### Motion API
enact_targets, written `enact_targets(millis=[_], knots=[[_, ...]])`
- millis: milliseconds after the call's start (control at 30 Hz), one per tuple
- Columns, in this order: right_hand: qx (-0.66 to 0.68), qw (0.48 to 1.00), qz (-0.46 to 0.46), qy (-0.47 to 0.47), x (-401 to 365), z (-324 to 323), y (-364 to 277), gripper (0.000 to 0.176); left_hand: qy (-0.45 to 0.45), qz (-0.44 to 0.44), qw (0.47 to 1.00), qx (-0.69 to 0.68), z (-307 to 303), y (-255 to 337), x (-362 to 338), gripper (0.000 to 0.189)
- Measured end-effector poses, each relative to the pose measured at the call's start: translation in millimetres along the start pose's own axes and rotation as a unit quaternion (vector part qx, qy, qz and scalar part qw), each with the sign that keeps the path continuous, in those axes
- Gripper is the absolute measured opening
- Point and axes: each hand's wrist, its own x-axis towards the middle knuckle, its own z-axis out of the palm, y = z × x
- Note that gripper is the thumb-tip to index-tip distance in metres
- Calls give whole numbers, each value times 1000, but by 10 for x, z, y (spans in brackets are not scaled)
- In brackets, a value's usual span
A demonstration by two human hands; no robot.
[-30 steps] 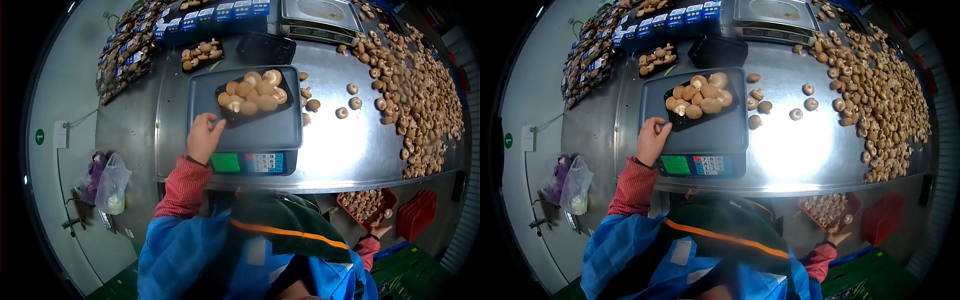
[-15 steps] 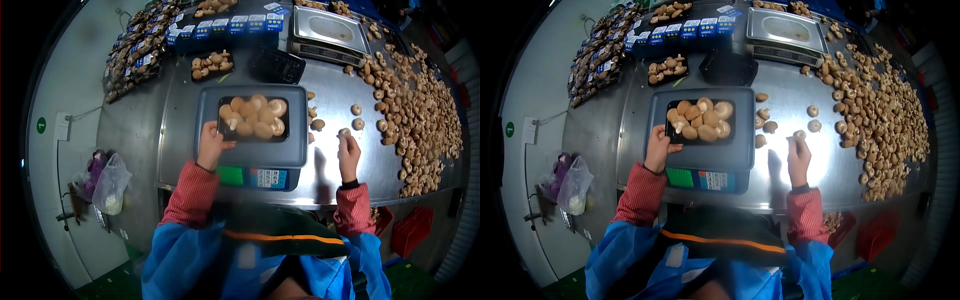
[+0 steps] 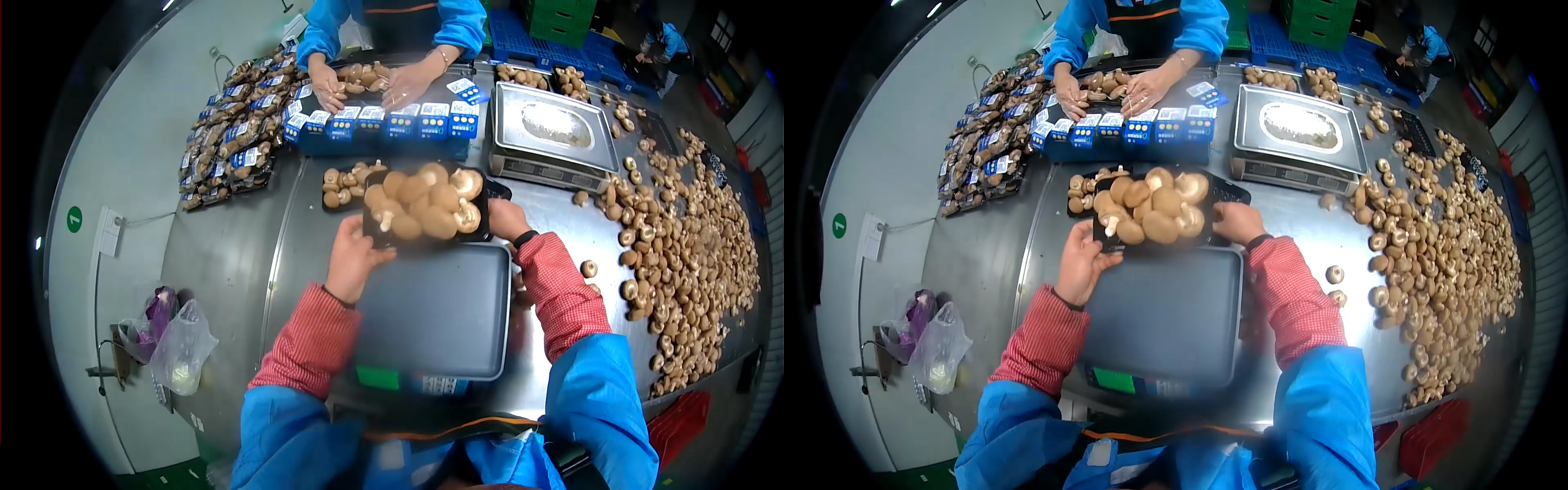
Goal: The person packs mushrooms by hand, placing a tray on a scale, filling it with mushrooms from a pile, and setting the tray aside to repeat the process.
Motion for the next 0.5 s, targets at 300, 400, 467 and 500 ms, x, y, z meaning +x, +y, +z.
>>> enact_targets(millis=[300, 400, 467, 500], knots=[[-16, 984, -172, 47, -7, 182, 110, 20, 72, 44, 995, 55, 340, 80, 1513, 39], [-7, 983, -173, 60, -10, 255, 109, 17, 135, 30, 990, -35, 325, 74, 2004, 46], [23, 982, -174, 75, -11, 266, 114, 18, 107, 28, 993, -49, 267, 91, 2220, 45], [20, 982, -171, 78, -13, 269, 110, 18, 98, 46, 991, -74, 183, 29, 2405, 43]])
